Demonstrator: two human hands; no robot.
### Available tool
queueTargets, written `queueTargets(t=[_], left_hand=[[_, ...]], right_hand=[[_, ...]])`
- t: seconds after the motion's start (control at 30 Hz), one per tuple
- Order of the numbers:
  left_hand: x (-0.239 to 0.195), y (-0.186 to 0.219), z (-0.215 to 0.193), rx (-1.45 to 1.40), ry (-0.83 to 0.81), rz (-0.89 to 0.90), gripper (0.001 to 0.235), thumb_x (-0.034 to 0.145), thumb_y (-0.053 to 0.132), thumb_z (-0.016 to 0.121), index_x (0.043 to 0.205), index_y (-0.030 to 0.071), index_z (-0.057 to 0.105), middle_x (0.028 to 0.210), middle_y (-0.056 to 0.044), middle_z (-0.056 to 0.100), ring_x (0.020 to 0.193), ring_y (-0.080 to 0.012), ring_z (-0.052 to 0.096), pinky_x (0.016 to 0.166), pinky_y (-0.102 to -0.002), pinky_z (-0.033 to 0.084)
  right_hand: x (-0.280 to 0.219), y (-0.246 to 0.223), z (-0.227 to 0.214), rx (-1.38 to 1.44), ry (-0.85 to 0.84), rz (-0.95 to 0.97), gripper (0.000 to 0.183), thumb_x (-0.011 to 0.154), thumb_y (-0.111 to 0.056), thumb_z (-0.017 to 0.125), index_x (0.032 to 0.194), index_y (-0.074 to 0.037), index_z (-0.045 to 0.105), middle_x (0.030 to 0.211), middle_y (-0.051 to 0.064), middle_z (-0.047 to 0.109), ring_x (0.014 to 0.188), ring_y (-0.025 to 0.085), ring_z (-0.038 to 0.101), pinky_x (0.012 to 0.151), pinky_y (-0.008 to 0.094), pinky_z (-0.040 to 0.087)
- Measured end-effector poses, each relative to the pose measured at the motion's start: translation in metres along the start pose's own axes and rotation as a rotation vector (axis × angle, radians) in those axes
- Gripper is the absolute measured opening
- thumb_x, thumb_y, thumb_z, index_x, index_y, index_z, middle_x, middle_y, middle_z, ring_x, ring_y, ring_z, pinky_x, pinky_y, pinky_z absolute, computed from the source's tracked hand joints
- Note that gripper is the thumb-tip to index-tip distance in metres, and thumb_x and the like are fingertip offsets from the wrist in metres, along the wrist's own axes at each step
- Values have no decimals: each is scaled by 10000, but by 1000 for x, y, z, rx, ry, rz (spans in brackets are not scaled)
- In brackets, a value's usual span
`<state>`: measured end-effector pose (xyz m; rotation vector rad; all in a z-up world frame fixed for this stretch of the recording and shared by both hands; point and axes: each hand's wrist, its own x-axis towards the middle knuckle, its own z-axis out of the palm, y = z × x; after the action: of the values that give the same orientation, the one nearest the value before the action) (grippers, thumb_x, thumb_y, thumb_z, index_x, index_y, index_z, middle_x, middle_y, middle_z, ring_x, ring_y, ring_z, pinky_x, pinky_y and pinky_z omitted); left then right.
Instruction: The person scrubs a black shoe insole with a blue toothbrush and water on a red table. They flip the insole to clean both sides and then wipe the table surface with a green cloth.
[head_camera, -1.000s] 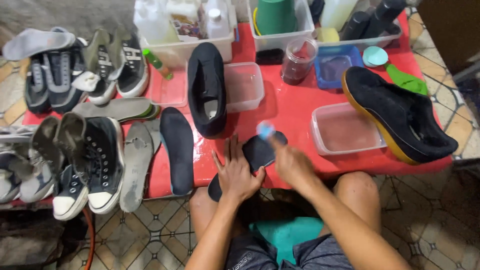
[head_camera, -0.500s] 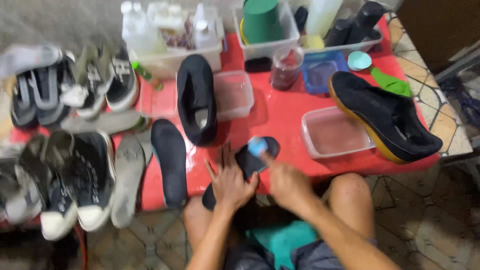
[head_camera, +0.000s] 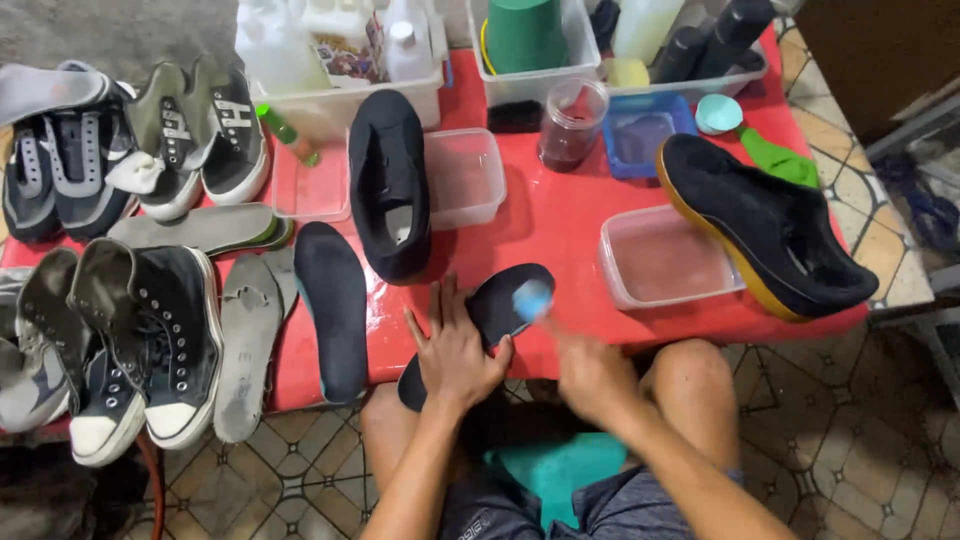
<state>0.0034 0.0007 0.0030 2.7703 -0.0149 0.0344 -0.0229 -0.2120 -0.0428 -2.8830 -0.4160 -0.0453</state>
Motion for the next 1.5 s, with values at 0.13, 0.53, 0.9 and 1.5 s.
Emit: queueTargets(t=[0.13,0.53,0.9,1.5], left_hand=[[-5,-2,-4,4,-12,10,921,719,582,658,1446,74,409,1652,-118,268,1530,-311,217,1187,-710,55],[0,-1,0,22,5,24,952,736,607,632,1469,46,401,1652,-118,281,1529,-303,223,1191,-698,31],[1,-6,9,62,68,58,960,780,624,554,1530,48,386,1639,-143,322,1524,-328,243,1171,-699,67],[1,-7,15,114,162,56,974,700,638,572,1476,58,464,1613,-127,374,1501,-309,300,1185,-690,60]], right_hand=[[16,-1,-38,87,134,9,445,951,-162,508,1383,-123,608,654,220,648,624,457,701,503,562,571],[20,-2,-43,246,-138,142,576,947,-194,451,1514,-283,502,778,221,725,796,468,743,652,574,601],[41,12,-13,-128,443,-225,572,895,-73,520,1464,-63,576,549,152,469,482,399,559,413,531,478],[38,-36,-102,208,-226,173,651,969,-176,416,1602,-309,339,973,241,658,890,510,715,769,630,597]])
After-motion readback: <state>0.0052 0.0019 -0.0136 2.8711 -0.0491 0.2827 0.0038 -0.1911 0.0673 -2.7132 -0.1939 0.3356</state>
